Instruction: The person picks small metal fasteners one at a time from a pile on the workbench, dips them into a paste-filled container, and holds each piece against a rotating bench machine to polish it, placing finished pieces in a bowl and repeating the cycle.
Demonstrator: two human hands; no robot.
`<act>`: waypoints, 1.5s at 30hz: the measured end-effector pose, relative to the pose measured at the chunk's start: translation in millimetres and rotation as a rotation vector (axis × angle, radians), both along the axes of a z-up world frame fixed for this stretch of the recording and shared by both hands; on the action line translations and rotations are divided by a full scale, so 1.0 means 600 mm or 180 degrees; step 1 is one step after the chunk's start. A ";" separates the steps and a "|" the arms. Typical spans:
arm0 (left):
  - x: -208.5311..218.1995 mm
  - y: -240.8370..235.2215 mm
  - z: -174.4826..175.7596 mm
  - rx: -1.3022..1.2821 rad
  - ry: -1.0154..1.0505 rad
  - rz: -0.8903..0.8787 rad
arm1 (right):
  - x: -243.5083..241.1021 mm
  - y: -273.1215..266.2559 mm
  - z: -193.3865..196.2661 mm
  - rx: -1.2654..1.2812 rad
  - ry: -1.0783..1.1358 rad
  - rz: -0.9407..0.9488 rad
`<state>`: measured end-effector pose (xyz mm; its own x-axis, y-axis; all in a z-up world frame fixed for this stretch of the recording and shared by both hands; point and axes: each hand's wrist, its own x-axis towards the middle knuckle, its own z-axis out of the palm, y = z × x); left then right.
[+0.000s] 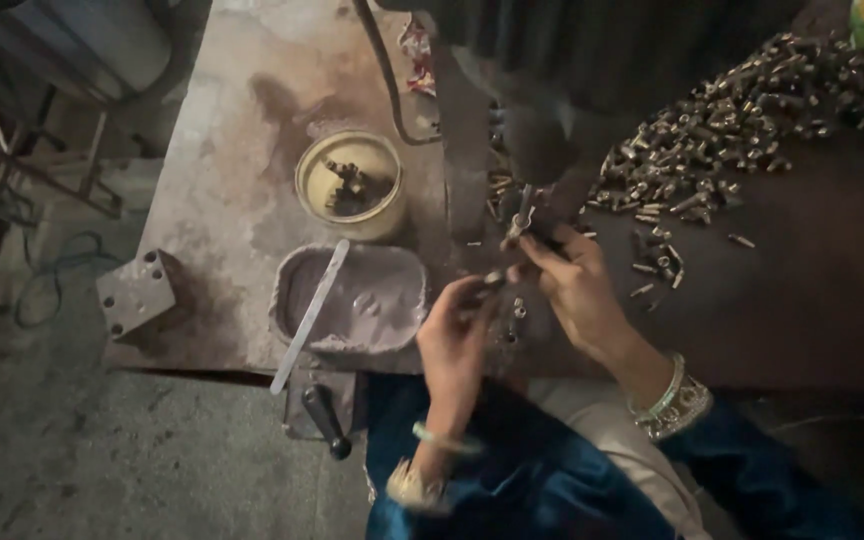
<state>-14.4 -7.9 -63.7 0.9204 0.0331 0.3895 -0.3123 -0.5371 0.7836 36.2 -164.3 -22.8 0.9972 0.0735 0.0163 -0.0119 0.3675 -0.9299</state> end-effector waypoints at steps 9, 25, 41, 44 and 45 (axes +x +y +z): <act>-0.014 0.017 0.181 -0.2875 0.0279 -0.0466 | 0.007 -0.015 -0.002 -0.0014 0.0259 0.0222; 0.019 0.032 0.011 -0.0230 0.0647 -0.0548 | -0.044 -0.085 -0.072 -0.2646 0.0074 0.0771; 0.001 -0.005 0.067 -0.0623 0.0005 -0.0332 | -0.041 -0.058 -0.100 -0.3116 -0.0824 0.0423; 0.019 -0.024 0.115 -0.1023 -0.0111 -0.0192 | -0.008 -0.056 -0.106 -0.1388 0.0029 0.0339; 0.026 -0.028 0.122 -0.1023 -0.0129 -0.0190 | -0.006 -0.043 -0.088 -0.1390 0.0011 0.0341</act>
